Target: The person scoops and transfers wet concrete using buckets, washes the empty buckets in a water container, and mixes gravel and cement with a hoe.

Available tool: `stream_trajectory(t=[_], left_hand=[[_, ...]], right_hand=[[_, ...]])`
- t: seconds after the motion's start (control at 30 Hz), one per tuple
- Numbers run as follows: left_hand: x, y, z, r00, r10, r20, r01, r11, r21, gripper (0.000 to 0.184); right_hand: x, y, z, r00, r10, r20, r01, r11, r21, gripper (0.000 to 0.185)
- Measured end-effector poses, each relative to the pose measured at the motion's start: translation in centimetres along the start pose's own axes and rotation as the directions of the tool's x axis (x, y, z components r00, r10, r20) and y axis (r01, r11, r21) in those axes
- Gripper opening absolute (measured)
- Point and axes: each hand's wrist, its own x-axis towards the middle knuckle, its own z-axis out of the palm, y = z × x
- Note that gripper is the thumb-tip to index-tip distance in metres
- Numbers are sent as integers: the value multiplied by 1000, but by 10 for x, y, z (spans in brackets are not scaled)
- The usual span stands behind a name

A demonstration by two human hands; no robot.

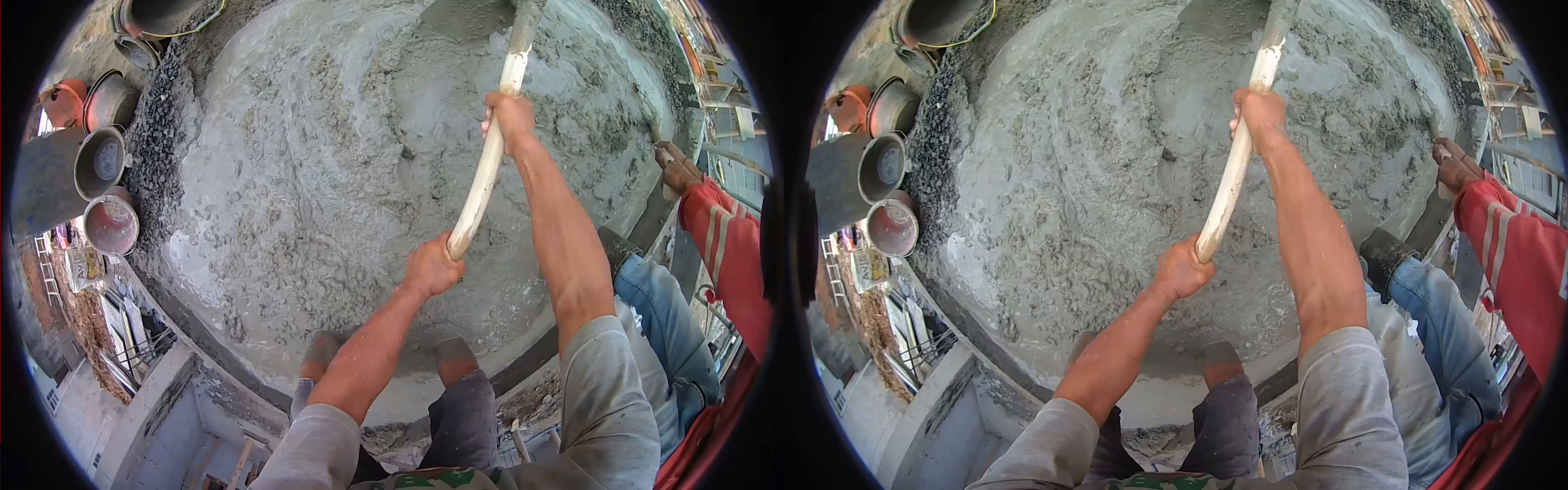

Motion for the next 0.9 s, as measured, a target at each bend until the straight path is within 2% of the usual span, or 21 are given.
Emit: stream_trajectory(t=[0.1,0.17,0.27,0.37,0.43,0.53,0.6,0.67,0.7,0.73,0.77,0.8,0.83,0.9], left_hand=[[72,-1,-107,988,118,-105,-78,942,325,39],[90,-7,-169,977,125,-174,-35,895,445,36],[52,-49,-191,983,-127,-134,176,864,472,33],[-29,-110,-130,951,-284,-122,308,895,323,34],[-102,-110,-63,890,-434,-139,453,877,164,37],[-214,-91,32,842,-533,-87,535,845,0,38],[-279,-84,87,783,-621,33,617,769,-169,40],[-329,-54,106,741,-648,178,671,712,-207,42],[-357,-43,114,687,-679,259,725,667,-175,44],[-383,-24,111,637,-668,384,765,610,-208,47],[-414,-25,119,647,-589,484,746,621,-242,52],[-436,-14,118,701,-522,486,680,696,-232,56],[-453,-9,117,667,-508,545,709,658,-254,57],[-456,-9,103,638,-454,622,730,613,-302,57]], right_hand=[[72,-24,47,998,-67,-15,69,962,263,18],[113,-15,91,993,-114,22,93,889,448,19],[99,62,162,985,87,151,-142,901,411,15],[16,126,175,936,249,250,-309,920,242,9],[-54,150,146,880,348,322,-409,902,142,8],[-152,189,89,804,494,331,-482,867,-125,10],[-213,220,50,768,545,335,-501,838,-215,8],[-265,222,11,724,629,284,-566,776,-279,8],[-290,222,-8,719,639,272,-569,767,-297,10],[-317,212,-30,687,680,256,-627,733,-264,9],[-332,198,-45,665,703,253,-668,711,-218,9],[-343,191,-59,672,708,219,-673,706,-220,9],[-361,181,-77,658,735,167,-698,678,-231,9],[-365,147,-86,739,665,110,-644,745,-174,8]])
